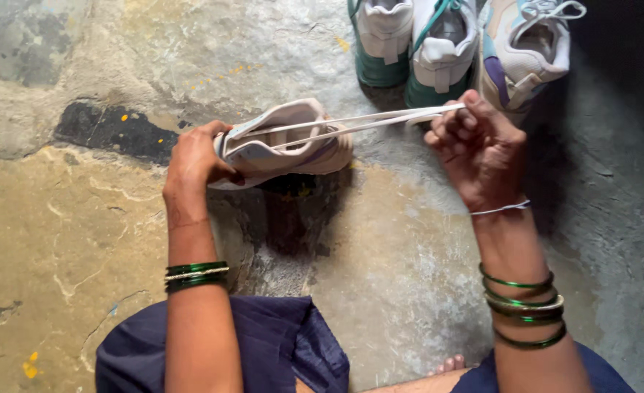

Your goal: The person removes the laces from a white sneaker, then re-laces the shoe by threading the laces through the eyelets and tying a knot.

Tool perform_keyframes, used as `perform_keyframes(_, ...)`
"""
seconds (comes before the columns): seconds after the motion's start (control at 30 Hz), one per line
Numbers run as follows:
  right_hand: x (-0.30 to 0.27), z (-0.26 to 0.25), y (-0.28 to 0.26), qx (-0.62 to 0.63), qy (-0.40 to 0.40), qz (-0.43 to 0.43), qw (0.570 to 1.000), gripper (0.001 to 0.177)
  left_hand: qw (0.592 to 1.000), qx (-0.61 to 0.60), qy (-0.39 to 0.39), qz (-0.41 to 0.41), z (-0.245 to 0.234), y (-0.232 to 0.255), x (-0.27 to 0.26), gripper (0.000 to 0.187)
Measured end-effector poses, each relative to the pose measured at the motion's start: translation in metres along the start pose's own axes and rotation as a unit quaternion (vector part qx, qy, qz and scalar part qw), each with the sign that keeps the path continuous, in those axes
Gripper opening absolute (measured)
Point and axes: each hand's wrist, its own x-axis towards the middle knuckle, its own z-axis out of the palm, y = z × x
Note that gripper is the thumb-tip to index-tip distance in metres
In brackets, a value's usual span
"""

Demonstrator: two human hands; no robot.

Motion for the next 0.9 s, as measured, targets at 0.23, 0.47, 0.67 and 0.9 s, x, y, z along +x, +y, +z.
perform_keyframes(0.23,0.001,-0.001,-0.014,-0.072,-0.092,-0.030,0.993,0.038,0.998,-0.008,-0.013,0.061,0.009,-0.006,0.006,0.101)
perform_keyframes(0.47,-0.008,-0.008,0.019,-0.171,0.001,-0.104,0.980,0.034,0.997,-0.023,-0.011,0.068,0.011,-0.003,0.007,0.101)
perform_keyframes(0.67,0.021,-0.043,0.038,-0.256,0.141,-0.093,0.952,0.049,1.000,-0.007,-0.022,0.020,0.013,0.003,0.003,0.097)
perform_keyframes(0.9,0.000,-0.095,-0.042,-0.389,0.062,0.265,0.880,0.034,0.999,-0.006,-0.019,0.048,0.012,0.001,0.006,0.099)
